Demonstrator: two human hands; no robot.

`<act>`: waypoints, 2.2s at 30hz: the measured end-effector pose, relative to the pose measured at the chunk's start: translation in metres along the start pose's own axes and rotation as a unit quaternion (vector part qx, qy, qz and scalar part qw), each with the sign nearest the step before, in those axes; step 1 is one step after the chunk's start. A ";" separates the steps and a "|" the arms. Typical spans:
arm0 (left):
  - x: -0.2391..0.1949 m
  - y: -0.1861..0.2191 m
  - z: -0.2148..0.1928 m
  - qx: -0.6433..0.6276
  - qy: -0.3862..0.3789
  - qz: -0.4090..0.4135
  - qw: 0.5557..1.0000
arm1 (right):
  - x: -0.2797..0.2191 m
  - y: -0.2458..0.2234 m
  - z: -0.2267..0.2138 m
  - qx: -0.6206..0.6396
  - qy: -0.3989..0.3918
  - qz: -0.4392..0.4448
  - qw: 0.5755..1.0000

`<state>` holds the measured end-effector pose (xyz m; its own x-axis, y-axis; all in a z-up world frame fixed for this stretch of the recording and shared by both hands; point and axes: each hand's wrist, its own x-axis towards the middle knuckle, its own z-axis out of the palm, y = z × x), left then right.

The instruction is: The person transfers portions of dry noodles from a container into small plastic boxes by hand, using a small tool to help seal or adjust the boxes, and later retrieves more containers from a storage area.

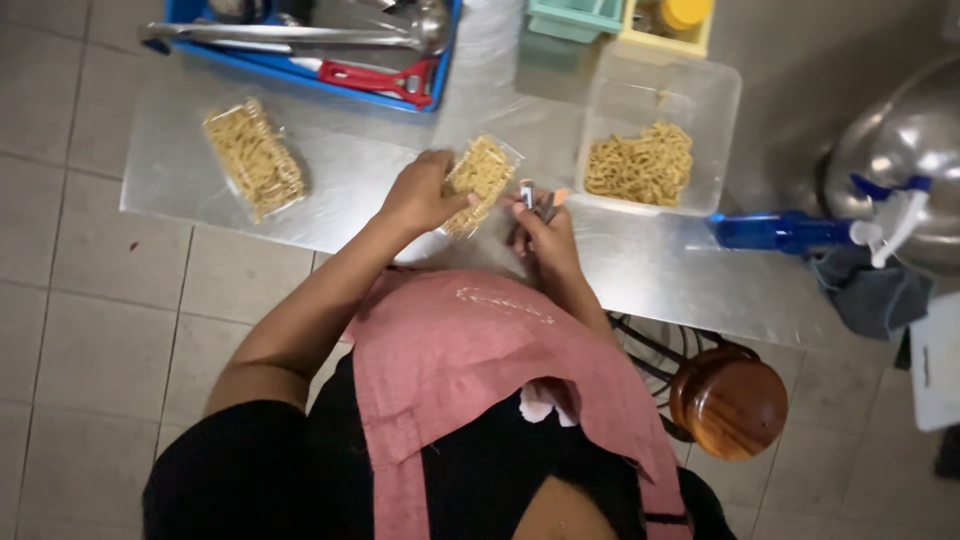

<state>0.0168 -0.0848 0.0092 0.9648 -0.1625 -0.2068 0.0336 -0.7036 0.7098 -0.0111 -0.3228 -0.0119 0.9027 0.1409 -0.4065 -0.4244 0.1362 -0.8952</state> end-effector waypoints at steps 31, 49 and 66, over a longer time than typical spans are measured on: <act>0.039 -0.070 0.003 -0.475 -0.184 -0.102 0.855 | -0.031 -0.057 -0.030 -0.575 0.085 -0.264 0.770; 0.025 -0.065 0.014 -0.502 -0.169 -0.122 0.839 | 0.085 -0.100 -0.118 -0.572 -0.035 -0.251 0.780; 0.029 -0.054 0.032 -0.523 -0.132 -0.111 0.835 | 0.042 -0.128 -0.073 -0.288 -0.097 -0.170 0.937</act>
<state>0.0346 -0.0737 -0.0566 0.8177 -0.3531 -0.4546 0.5468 0.2298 0.8051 0.0858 -0.4055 0.0724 0.9251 0.3691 -0.0886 0.0451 -0.3386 -0.9399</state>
